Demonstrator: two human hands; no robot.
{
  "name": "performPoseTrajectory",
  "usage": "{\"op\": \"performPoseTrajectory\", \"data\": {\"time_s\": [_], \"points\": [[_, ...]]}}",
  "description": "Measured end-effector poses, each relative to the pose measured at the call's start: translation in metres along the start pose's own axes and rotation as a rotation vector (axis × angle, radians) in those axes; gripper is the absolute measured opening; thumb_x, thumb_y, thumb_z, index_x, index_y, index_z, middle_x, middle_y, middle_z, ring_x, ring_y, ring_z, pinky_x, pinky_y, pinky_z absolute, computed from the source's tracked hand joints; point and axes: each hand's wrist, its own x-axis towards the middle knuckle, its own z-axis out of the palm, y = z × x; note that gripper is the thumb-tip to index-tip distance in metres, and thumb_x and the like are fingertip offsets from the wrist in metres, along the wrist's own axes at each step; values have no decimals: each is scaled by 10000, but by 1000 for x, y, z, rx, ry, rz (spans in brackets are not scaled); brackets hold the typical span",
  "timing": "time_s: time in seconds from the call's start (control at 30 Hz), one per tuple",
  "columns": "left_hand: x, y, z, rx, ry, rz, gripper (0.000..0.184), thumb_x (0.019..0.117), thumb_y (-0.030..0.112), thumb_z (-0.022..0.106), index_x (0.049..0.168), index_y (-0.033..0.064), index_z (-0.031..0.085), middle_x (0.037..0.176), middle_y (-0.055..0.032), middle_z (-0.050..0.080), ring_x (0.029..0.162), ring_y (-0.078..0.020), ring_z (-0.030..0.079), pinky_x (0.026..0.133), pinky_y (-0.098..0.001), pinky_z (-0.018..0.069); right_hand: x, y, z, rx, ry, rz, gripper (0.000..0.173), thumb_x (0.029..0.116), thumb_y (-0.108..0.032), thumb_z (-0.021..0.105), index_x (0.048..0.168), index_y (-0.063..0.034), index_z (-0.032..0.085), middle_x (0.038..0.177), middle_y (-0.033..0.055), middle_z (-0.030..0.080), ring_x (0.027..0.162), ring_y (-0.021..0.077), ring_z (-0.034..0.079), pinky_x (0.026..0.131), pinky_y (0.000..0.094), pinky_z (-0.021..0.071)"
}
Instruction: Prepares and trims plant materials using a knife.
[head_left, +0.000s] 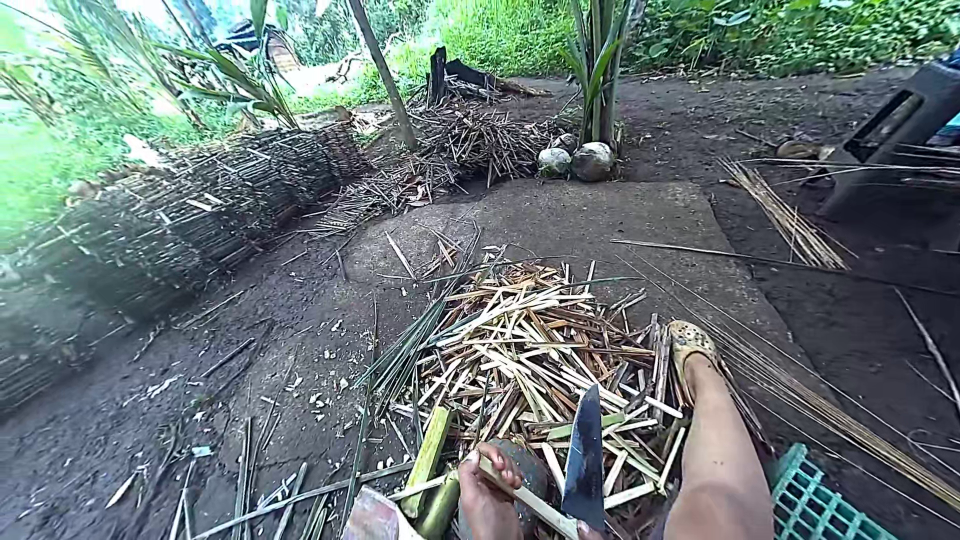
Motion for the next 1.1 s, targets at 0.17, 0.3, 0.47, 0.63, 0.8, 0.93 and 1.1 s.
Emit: {"op": "performPoseTrajectory", "data": {"time_s": [0.17,0.3,0.47,0.63,0.8,0.93,1.1], "points": [[-1,-3,-2,-95,-96,19,623,1022,265,113,601,174,563,498,54,544,460,-63,566,500,-223,493,7,12,-17,68,26,-160,82,992,17,455,984,85,498,702,3,478,543,-45,434,579,46,389],[1,-6,-5,-159,-142,37,621,1040,294,163,633,159,612,518,42,566,477,-73,584,517,-240,517,21,38,-39,136,18,-214,76,977,24,474,1017,88,483,758,13,501,604,-64,476,622,31,402],[2,-9,-6,-137,-210,30,595,1047,310,213,665,166,646,560,39,596,523,-84,612,561,-250,534,12,34,-35,58,8,-48,60,965,77,423,952,73,482,657,-9,448,507,-27,400,562,58,388],[3,-6,-6,-136,-255,-18,553,1033,312,269,673,163,661,560,42,596,530,-81,614,569,-254,536,9,36,-36,47,48,67,81,974,96,407,926,68,467,626,-10,426,484,-25,379,542,58,385],[4,-5,-4,-99,-228,-30,648,1061,353,159,695,163,659,580,38,616,545,-87,630,585,-258,553,11,40,-37,76,48,26,59,968,89,424,933,61,463,625,-17,417,474,-38,365,527,47,372],[-2,-18,-4,-6,-225,34,699,1030,649,185,780,183,642,621,71,618,572,-53,625,602,-219,549,10,31,-33,82,74,14,39,968,72,439,955,54,471,650,-15,440,494,-39,394,545,50,386],[-11,-29,-4,248,-178,-17,128,976,237,556,983,109,557,729,48,639,680,-59,649,700,-245,566,9,21,-27,115,32,-214,103,986,-6,499,1014,94,492,729,15,494,575,-66,459,588,28,389]]}}
